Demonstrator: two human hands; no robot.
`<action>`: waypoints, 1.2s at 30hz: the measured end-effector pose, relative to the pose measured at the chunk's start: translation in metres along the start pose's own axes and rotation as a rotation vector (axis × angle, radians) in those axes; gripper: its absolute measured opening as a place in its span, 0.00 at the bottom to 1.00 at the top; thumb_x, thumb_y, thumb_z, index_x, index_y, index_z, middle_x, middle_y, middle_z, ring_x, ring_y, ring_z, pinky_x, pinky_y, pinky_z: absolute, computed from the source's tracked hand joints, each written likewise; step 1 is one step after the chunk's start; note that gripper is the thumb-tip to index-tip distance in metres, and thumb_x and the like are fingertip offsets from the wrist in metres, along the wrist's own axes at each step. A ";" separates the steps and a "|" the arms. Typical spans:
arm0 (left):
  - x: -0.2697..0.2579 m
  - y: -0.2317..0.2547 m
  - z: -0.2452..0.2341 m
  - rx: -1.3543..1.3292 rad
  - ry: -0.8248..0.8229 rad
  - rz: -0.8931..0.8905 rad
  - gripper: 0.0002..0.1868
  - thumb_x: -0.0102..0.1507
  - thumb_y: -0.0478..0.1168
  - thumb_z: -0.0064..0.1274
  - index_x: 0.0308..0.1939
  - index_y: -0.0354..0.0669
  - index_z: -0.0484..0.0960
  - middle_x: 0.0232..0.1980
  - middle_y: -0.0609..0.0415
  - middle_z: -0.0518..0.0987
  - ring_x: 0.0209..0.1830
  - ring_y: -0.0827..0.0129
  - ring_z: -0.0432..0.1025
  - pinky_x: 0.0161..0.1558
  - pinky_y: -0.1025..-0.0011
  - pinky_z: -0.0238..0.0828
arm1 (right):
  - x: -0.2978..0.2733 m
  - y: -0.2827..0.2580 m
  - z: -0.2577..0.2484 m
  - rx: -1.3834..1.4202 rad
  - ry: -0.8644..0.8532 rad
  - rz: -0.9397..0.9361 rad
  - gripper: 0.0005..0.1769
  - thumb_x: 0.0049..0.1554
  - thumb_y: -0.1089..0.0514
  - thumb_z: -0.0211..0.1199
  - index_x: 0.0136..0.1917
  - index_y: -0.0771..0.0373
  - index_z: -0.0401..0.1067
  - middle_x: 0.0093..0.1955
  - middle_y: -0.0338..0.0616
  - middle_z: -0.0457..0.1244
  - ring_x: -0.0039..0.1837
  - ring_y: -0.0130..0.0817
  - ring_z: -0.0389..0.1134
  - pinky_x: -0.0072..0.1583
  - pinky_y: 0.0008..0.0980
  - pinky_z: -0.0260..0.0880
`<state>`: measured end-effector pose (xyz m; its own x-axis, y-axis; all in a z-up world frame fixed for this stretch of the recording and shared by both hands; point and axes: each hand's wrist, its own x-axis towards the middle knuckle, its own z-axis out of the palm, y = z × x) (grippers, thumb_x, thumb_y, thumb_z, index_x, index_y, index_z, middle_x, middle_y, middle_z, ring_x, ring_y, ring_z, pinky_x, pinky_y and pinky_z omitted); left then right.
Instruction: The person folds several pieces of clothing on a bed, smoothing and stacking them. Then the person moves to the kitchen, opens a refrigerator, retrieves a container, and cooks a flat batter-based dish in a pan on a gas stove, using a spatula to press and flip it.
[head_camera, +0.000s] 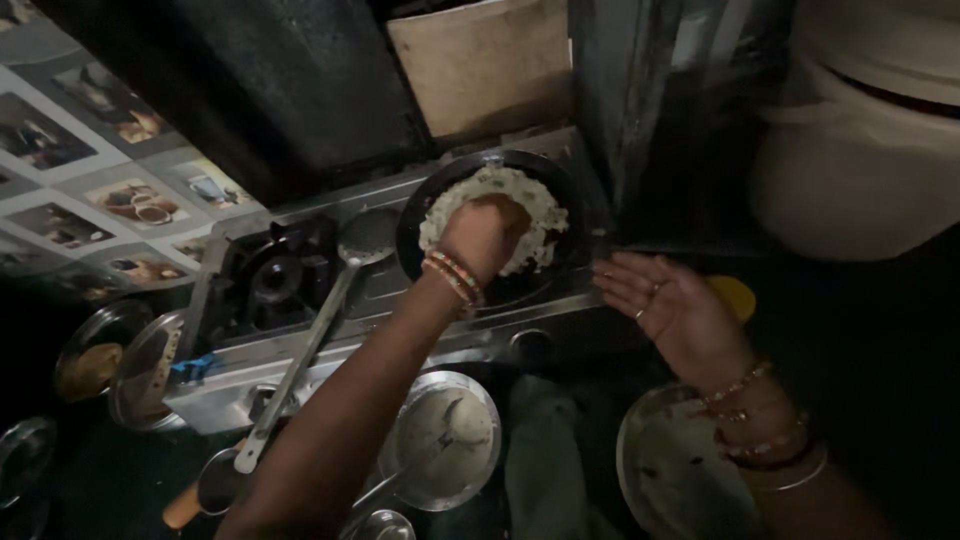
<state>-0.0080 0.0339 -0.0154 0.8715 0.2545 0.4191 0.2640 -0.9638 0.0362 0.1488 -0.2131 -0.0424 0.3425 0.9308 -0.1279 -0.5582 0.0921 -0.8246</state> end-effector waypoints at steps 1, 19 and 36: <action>0.001 0.004 0.004 0.015 0.016 -0.005 0.09 0.60 0.38 0.55 0.41 0.41 0.88 0.42 0.40 0.84 0.39 0.49 0.79 0.43 0.56 0.78 | -0.002 0.000 0.000 0.008 -0.024 -0.013 0.37 0.66 0.42 0.41 0.74 0.76 0.56 0.75 0.65 0.57 0.77 0.53 0.59 0.76 0.50 0.56; 0.051 0.008 0.060 -0.055 -0.129 -0.200 0.09 0.58 0.37 0.55 0.39 0.45 0.89 0.38 0.40 0.84 0.40 0.49 0.80 0.46 0.56 0.78 | -0.005 -0.005 -0.009 -0.031 0.009 -0.013 0.35 0.65 0.43 0.40 0.73 0.73 0.59 0.77 0.61 0.57 0.78 0.51 0.58 0.76 0.49 0.55; 0.051 0.024 0.037 -0.018 -0.104 -0.144 0.10 0.55 0.38 0.56 0.39 0.43 0.88 0.43 0.41 0.83 0.49 0.49 0.76 0.52 0.56 0.73 | -0.004 -0.008 0.001 -0.080 0.037 -0.033 0.34 0.65 0.44 0.40 0.72 0.72 0.61 0.74 0.61 0.60 0.76 0.50 0.61 0.75 0.48 0.58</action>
<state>0.0586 0.0264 -0.0266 0.8636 0.3960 0.3120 0.3826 -0.9178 0.1061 0.1515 -0.2172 -0.0351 0.3885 0.9137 -0.1193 -0.4843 0.0923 -0.8700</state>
